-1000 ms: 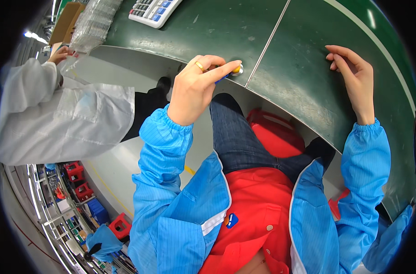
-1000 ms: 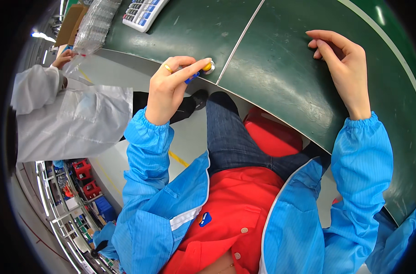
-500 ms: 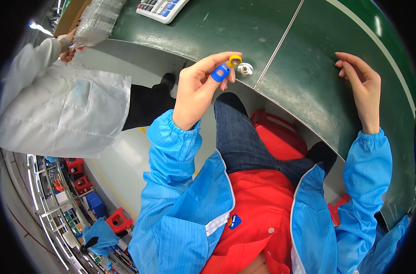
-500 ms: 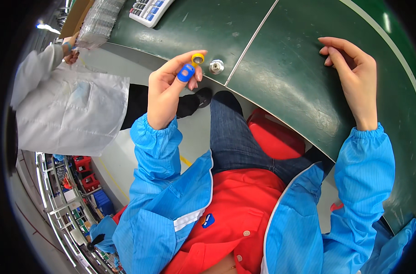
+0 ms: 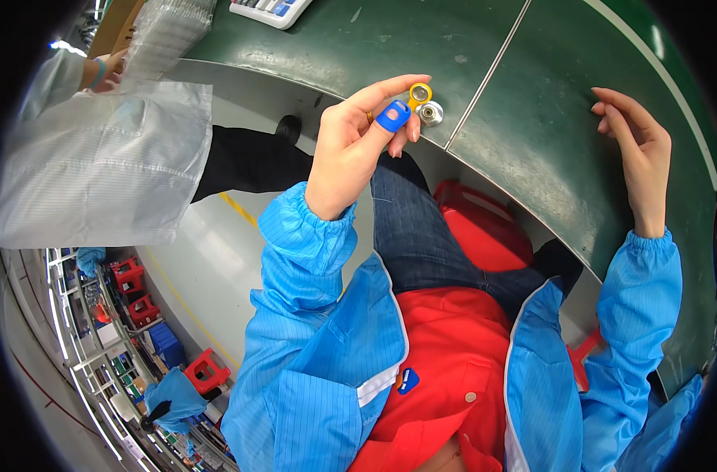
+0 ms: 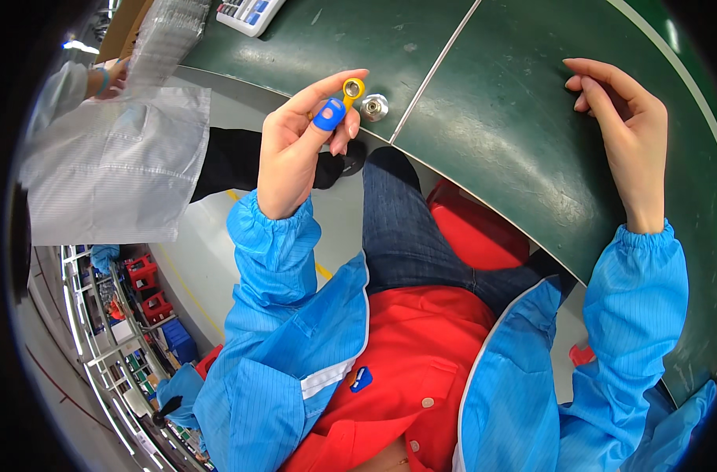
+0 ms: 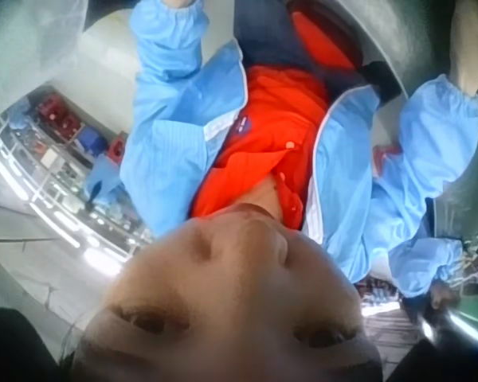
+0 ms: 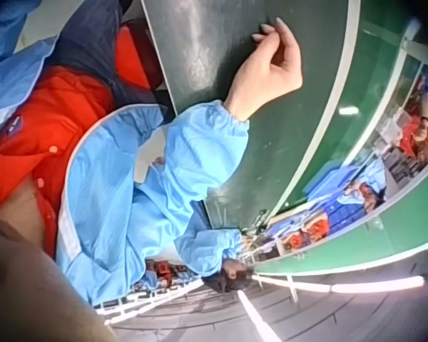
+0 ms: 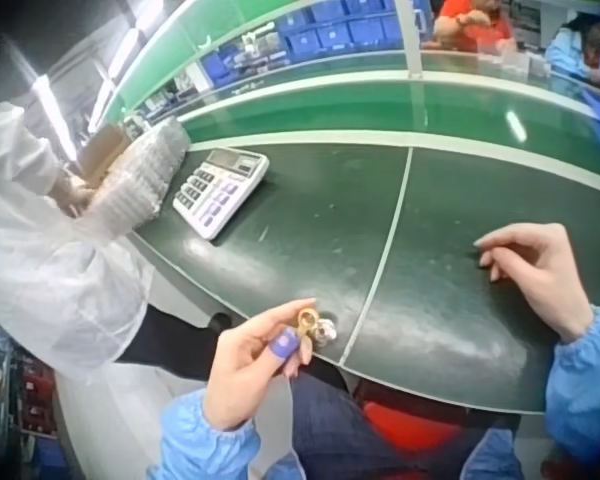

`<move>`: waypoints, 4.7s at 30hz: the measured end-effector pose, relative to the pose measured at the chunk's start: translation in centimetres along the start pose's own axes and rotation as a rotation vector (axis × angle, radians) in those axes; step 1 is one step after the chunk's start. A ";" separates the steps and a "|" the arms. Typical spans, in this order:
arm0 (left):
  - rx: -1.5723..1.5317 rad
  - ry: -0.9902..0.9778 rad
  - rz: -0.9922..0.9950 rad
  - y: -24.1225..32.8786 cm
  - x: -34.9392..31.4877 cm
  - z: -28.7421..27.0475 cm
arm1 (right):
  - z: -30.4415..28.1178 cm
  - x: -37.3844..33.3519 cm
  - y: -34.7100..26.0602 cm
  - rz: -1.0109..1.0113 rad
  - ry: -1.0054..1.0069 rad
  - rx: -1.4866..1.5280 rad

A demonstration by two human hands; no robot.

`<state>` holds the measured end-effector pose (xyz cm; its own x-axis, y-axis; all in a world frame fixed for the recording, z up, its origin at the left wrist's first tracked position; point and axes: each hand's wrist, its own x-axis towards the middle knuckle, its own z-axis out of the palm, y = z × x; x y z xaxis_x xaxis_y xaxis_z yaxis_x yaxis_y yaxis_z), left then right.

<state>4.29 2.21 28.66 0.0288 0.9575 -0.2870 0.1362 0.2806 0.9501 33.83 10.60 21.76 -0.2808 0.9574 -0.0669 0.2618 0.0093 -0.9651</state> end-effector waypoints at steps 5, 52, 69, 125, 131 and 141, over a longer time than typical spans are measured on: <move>0.007 0.003 -0.011 0.1 0.1 0.1 | -0.3 0.1 0.3 0.010 -0.045 -0.030; 1.285 0.247 0.646 -2.7 -2.0 1.4 | 5.0 1.6 -2.9 -0.556 0.130 -0.393; 0.501 0.589 0.387 -6.9 -3.3 3.7 | 17.5 4.7 -2.6 -0.554 -0.141 -0.654; 0.469 0.562 0.223 -9.5 -5.6 3.6 | 20.0 2.9 -3.1 -0.410 -0.923 1.486; 0.330 0.557 0.304 -11.3 -6.0 6.3 | 18.8 2.3 -4.1 -0.167 -0.912 1.683; 0.292 0.672 0.307 -9.9 -5.8 7.5 | 19.2 3.7 -3.2 -0.537 -0.636 0.899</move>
<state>10.23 -6.64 20.00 -0.4835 0.8507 0.2064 0.4764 0.0579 0.8773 14.21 8.58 19.76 -0.6239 0.5795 0.5244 -0.6857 -0.0841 -0.7230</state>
